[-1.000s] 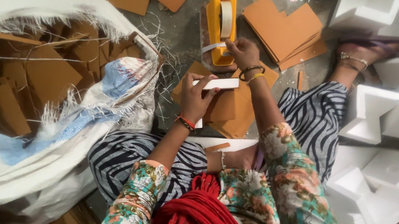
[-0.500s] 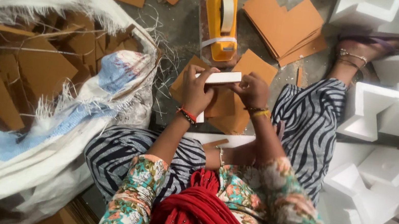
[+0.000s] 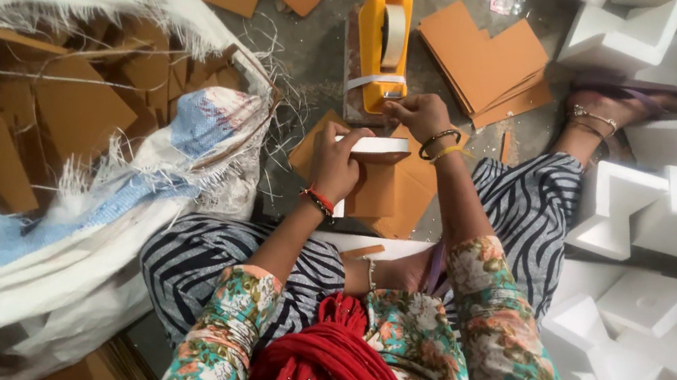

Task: The person sits on the floor and assembles small boxes by inserting white foam inserts into brown cardboard pieces and securing them with tape. The person repeatedly picks up foam and cardboard, fits them together, and uses a tape dispenser to seal the joints.

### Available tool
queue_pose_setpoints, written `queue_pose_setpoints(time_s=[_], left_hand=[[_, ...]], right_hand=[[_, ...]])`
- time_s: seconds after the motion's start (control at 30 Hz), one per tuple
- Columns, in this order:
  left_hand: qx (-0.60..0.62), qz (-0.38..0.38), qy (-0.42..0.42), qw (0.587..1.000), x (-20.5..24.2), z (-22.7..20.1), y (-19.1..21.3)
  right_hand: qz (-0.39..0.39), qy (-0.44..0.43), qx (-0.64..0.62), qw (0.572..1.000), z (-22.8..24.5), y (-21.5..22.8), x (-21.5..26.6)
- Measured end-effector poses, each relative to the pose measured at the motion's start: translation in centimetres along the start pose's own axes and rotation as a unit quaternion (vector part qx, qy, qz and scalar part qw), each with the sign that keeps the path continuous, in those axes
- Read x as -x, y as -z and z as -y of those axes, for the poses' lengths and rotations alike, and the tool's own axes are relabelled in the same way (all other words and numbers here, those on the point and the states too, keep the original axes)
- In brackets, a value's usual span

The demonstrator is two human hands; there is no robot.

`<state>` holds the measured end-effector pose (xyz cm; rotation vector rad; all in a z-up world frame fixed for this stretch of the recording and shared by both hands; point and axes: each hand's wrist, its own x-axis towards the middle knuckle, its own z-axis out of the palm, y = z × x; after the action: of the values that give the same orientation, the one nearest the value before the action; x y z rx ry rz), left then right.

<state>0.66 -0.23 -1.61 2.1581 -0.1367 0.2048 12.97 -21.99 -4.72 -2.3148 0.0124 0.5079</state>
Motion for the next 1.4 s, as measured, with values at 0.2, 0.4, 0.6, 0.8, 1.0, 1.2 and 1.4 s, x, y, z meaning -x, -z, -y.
queue_pose_setpoints(time_s=[0.2, 0.4, 0.6, 0.8, 1.0, 1.2, 1.4], left_hand=[[0.010, 0.046, -0.098, 0.994, 0.9, -2.1, 1.0], [0.032, 0.094, -0.304, 0.948, 3.3, -4.5, 2.8], [0.162, -0.020, -0.110, 0.980, 1.3, -3.0, 4.1], [0.118, 0.134, 0.194, 0.965, 0.1, 0.2, 6.2], [0.007, 0.059, -0.073, 0.996, -2.0, -2.4, 2.3], [-0.025, 0.064, -0.055, 0.996, -1.4, -2.6, 1.8], [-0.035, 0.047, -0.049, 0.997, -1.0, -2.6, 1.4]], right_hand=[[0.116, 0.009, -0.190, 0.975, -4.0, 0.8, 6.5], [0.070, 0.034, -0.448, 0.891, -8.1, -1.8, 13.9], [-0.095, 0.047, -0.457, 0.883, -4.8, -4.7, 16.2], [-0.182, 0.257, -0.024, 0.949, 0.2, 0.3, 12.5], [-0.011, 0.278, -0.240, 0.930, -1.3, -2.9, 9.1], [-0.124, 0.089, -0.365, 0.918, -1.7, -1.5, -0.3], [-0.227, 0.166, -0.178, 0.943, 1.8, -1.7, 3.3]])
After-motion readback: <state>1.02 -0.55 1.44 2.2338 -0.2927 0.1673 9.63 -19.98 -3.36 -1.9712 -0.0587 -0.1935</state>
